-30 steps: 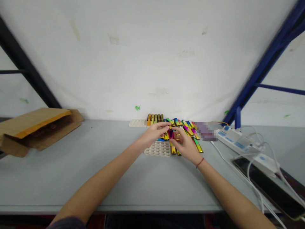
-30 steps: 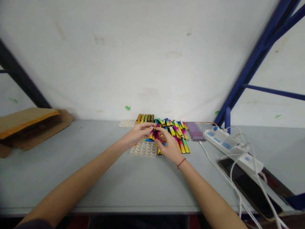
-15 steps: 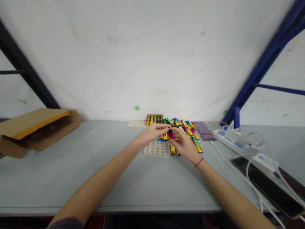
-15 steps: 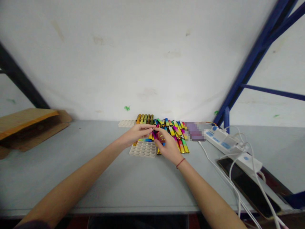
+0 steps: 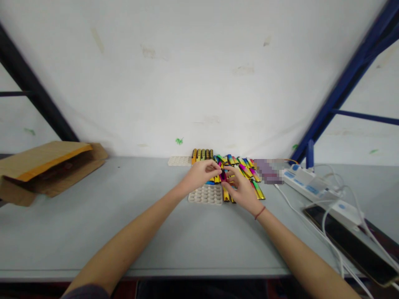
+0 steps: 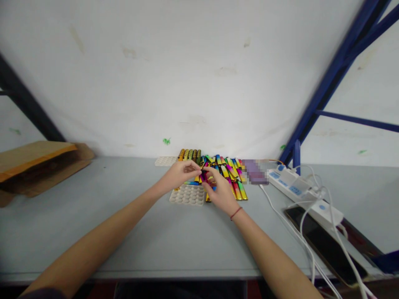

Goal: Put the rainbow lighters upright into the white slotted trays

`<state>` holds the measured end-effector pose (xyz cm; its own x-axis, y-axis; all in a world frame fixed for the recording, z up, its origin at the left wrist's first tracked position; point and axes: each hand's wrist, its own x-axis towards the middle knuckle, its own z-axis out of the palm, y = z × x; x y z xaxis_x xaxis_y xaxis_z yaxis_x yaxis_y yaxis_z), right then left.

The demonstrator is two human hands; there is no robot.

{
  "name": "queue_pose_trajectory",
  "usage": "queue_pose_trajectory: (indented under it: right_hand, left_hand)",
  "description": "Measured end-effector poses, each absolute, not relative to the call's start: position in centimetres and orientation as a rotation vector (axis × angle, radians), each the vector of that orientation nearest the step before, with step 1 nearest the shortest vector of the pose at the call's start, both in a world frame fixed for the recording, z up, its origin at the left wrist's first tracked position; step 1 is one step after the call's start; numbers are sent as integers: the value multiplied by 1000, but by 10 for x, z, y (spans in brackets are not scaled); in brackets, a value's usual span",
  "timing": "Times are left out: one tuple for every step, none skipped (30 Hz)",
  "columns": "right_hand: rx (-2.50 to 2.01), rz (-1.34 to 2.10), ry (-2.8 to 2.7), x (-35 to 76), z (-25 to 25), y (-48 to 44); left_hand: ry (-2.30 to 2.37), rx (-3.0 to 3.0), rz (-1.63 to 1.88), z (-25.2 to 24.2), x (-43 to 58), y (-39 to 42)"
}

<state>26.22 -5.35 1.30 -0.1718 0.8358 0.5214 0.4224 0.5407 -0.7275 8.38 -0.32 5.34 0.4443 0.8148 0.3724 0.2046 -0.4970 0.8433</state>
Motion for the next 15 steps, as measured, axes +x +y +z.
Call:
queue_pose_trajectory:
  right_hand:
    - [-1043, 537, -1783, 263, 13, -53]
    - [-1043, 546, -1777, 263, 13, -53]
    - [-1042, 554, -1772, 263, 13, -53]
    - [-1041, 560, -1767, 263, 13, -53]
    - [-1040, 567, -1756, 263, 13, -52]
    - [-1037, 573, -1738, 263, 12, -52]
    - [-1033, 579, -1715, 263, 11, -51]
    - [-1032, 583, -1692, 263, 10, -50]
    - [-1031, 582, -1675, 263, 9, -48]
    - [-1031, 575, -1667, 263, 8, -47]
    - [-1031, 564, -1668, 263, 7, -46]
    - [-1030, 552, -1677, 264, 7, -46]
    - [-1027, 543, -1688, 264, 7, -46]
    - [-1020, 542, -1699, 265, 8, -46]
    - [-1010, 549, -1708, 265, 8, -46]
  left_hand:
    - [861, 1975, 1045, 53, 83, -3]
    - [863, 1984, 1045, 54, 83, -3]
    - [861, 1983, 1045, 54, 83, -2]
    - [856, 1977, 1045, 54, 83, -2]
    - [850, 1968, 1046, 54, 83, -1]
    - [844, 1958, 1049, 54, 83, -1]
    - [838, 1946, 1054, 54, 84, -1]
    - [831, 1933, 1058, 54, 84, -1]
    - [822, 1919, 1064, 54, 84, -2]
    - [811, 1906, 1070, 55, 85, -2]
    - [801, 1897, 1078, 55, 85, -3]
    - [793, 1896, 1088, 55, 86, -4]
    - [792, 1902, 1102, 55, 86, -5]
    - [794, 1914, 1118, 54, 87, -6]
    - [796, 1929, 1132, 54, 87, -7]
